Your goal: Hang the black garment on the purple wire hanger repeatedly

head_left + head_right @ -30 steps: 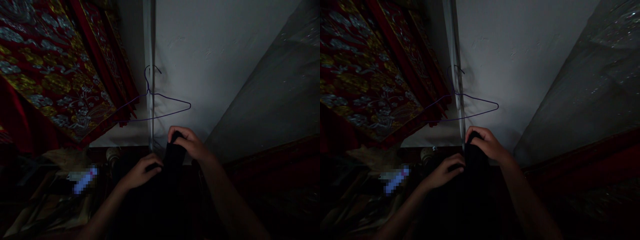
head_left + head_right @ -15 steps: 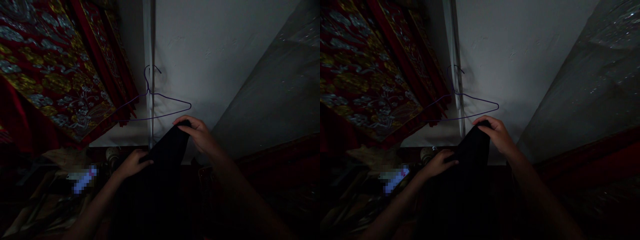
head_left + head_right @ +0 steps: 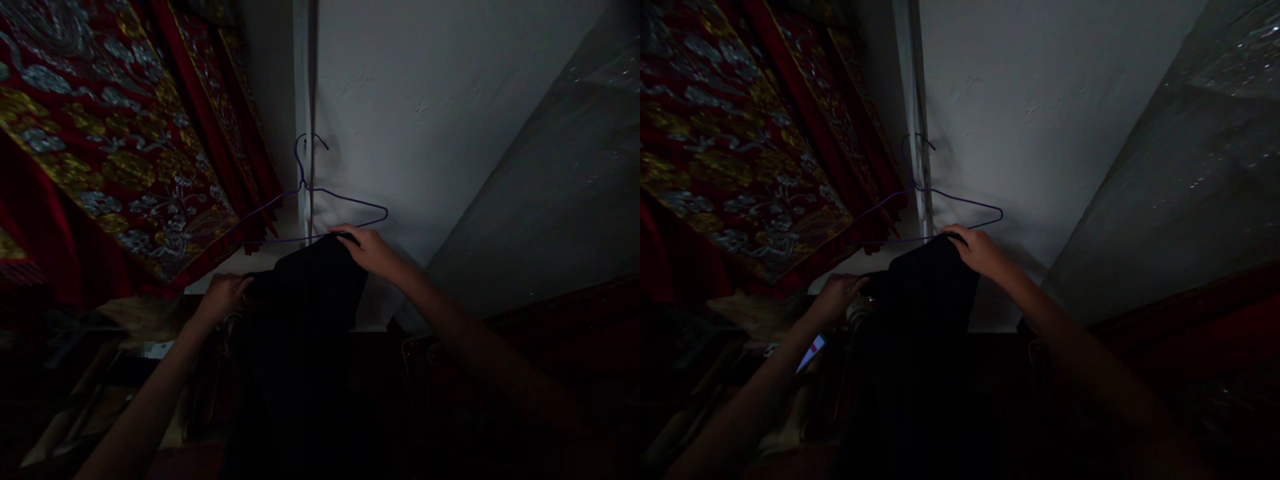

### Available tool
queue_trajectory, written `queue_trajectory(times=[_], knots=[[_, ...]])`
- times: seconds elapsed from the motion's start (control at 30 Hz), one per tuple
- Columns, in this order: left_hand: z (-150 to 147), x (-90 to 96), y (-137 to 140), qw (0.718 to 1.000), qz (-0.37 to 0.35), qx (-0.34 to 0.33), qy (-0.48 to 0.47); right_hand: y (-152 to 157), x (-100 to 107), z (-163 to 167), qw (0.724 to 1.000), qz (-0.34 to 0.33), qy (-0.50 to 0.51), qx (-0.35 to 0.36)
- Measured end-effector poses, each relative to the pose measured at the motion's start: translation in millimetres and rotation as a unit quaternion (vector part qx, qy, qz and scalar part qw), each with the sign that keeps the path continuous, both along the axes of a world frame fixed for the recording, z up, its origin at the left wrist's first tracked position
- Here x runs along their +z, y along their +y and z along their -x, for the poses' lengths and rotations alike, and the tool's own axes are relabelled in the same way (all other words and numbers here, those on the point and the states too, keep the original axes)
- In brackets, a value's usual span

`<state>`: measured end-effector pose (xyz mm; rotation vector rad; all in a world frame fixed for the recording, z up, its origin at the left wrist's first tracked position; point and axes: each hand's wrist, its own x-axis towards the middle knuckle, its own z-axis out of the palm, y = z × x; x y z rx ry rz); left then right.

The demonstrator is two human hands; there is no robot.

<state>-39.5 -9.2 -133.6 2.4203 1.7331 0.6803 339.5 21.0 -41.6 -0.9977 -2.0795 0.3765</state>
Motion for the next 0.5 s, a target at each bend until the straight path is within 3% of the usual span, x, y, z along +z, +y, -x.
queue_trajectory(times=[0.13, 0.27, 0.37, 0.5], knots=[[5, 7.5, -6, 0.997, -0.019, 0.015, 0.067, 28, -25, 3, 1.000, 0.005, 0.007, -0.020], [8, 9.2, -19, 0.997, -0.028, 0.038, 0.064, 27, -40, -8, 0.999, -0.001, 0.019, -0.036], [2, 18.5, -28, 0.997, -0.068, 0.025, -0.010, 13, -34, -20, 0.998, -0.009, 0.022, -0.056], [-16, 44.3, -31, 0.982, -0.139, 0.030, -0.126, -5, -16, -35, 0.998, -0.005, 0.001, -0.061]])
